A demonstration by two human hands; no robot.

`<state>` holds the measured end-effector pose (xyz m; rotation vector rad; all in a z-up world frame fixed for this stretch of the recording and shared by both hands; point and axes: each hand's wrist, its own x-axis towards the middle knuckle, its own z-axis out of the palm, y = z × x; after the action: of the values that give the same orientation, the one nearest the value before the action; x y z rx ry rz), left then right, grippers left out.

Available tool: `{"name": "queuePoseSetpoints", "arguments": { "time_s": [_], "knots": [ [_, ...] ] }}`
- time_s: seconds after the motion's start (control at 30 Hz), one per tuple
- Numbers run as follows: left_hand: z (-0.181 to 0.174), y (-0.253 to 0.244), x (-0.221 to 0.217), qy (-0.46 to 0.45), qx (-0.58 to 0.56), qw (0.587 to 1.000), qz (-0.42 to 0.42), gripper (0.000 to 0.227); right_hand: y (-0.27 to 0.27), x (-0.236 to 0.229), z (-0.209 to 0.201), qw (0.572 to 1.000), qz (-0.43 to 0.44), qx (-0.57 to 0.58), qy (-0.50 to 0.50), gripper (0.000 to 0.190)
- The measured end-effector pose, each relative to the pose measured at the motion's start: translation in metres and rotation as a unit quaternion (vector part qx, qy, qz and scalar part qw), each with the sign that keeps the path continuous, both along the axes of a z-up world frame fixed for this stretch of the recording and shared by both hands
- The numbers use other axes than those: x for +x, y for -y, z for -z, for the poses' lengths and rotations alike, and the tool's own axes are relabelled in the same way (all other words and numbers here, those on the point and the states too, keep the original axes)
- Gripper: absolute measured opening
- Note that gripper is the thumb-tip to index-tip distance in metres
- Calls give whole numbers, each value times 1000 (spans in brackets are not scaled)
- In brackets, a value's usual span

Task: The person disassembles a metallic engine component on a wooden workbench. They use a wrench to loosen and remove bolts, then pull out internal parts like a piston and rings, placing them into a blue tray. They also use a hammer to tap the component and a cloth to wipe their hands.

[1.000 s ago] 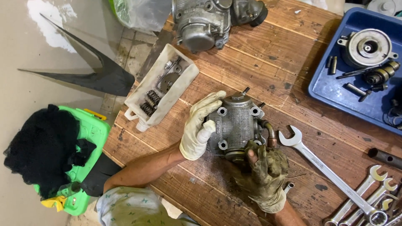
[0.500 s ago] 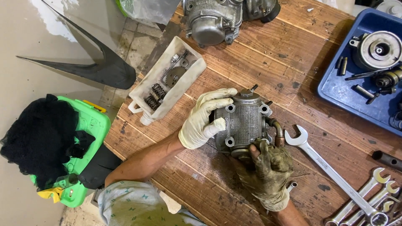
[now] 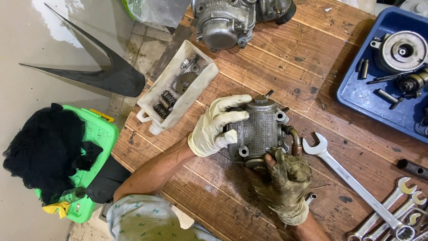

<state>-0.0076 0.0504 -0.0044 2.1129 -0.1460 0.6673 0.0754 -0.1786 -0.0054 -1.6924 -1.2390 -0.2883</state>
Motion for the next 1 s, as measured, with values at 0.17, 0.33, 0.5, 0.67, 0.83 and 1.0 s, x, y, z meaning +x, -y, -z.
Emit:
{"name": "queuePoseSetpoints", "arguments": {
  "time_s": [0.17, 0.33, 0.5, 0.67, 0.83, 1.0],
  "knots": [
    [-3, 2, 1, 2, -9, 1000, -9, 46, -2, 1, -6, 1000, -12, 10, -19, 58],
    [0, 2, 1, -2, -8, 1000, -8, 47, 3, 1, 5, 1000, -8, 3, -9, 59],
    [-4, 1, 1, -12, 6, 1000, -10, 52, 4, 2, 8, 1000, 6, -7, 9, 59],
    [-5, 0, 0, -20, 7, 1000, -1, 47, 11, 0, 18, 999, 20, -24, 20, 56],
    [-5, 1, 0, -17, 11, 1000, -9, 47, 15, -1, 26, 999, 29, -30, 24, 62],
    [-6, 2, 0, -16, 7, 1000, -12, 48, 16, -2, 27, 998, 38, -33, 25, 60]
  ]
}}
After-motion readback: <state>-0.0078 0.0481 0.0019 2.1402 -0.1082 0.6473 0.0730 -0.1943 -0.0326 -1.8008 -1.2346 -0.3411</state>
